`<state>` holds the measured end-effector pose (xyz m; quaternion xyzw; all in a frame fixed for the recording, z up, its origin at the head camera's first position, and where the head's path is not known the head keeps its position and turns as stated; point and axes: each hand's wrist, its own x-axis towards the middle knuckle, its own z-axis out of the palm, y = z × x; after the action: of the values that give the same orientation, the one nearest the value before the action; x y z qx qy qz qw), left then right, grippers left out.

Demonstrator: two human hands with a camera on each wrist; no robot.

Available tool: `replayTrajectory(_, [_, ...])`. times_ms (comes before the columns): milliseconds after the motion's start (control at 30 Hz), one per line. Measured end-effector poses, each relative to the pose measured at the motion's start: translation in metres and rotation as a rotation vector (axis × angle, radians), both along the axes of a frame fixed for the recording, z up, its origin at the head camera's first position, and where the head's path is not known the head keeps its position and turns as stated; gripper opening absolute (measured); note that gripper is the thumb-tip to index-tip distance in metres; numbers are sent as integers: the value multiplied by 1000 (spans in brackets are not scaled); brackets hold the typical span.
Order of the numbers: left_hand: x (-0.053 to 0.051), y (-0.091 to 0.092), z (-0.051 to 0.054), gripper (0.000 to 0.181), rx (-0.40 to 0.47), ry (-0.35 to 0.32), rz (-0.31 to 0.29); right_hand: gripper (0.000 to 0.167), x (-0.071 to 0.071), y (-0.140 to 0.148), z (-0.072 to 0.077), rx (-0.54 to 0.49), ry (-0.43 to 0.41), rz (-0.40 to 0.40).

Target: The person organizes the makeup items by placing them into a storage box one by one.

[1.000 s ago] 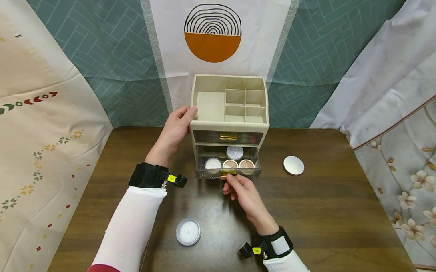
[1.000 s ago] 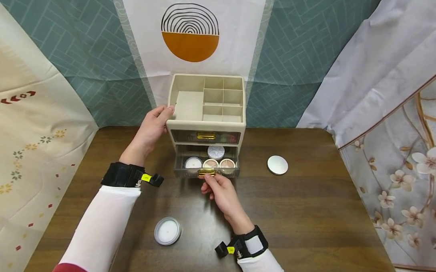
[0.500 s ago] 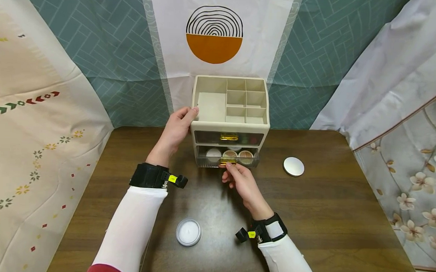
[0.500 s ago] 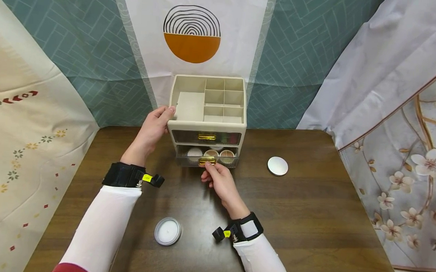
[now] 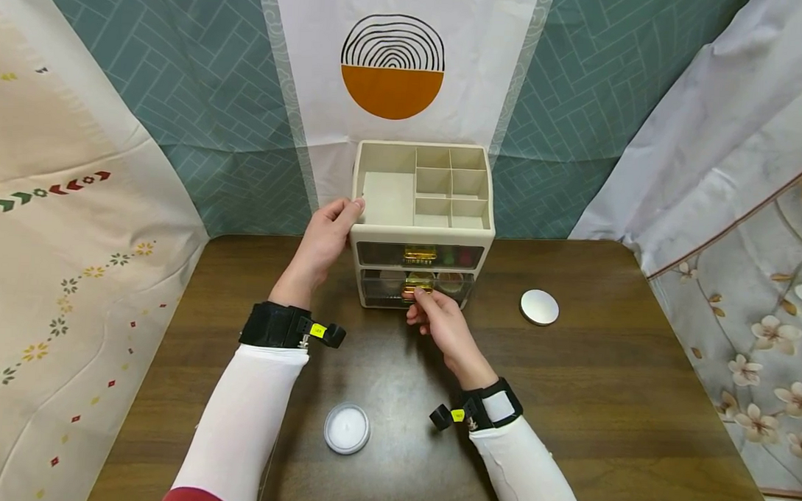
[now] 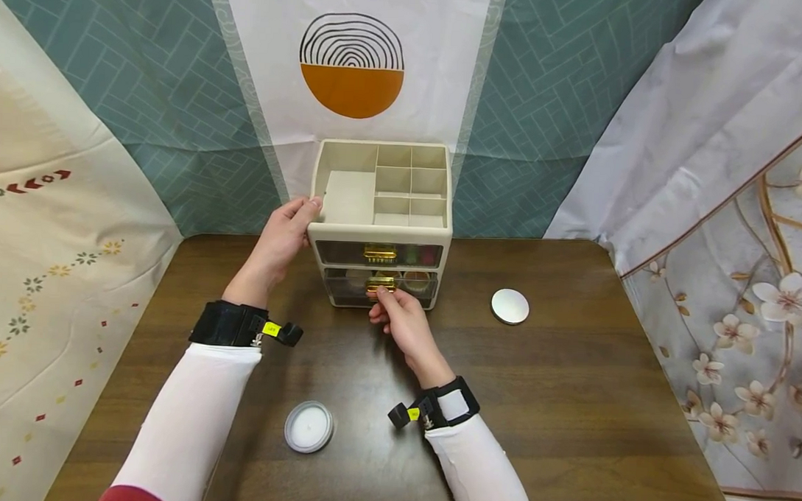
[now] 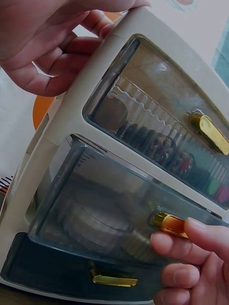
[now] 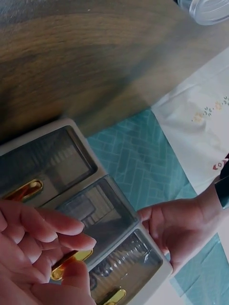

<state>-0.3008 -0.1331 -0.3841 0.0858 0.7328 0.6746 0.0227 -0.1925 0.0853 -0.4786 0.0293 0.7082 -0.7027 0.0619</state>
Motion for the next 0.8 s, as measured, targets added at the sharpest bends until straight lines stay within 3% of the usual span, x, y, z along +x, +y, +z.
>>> replayTrajectory(800, [-1,1,-1,39,6,-19,4,42,-15,-1,3,9,-14,-20])
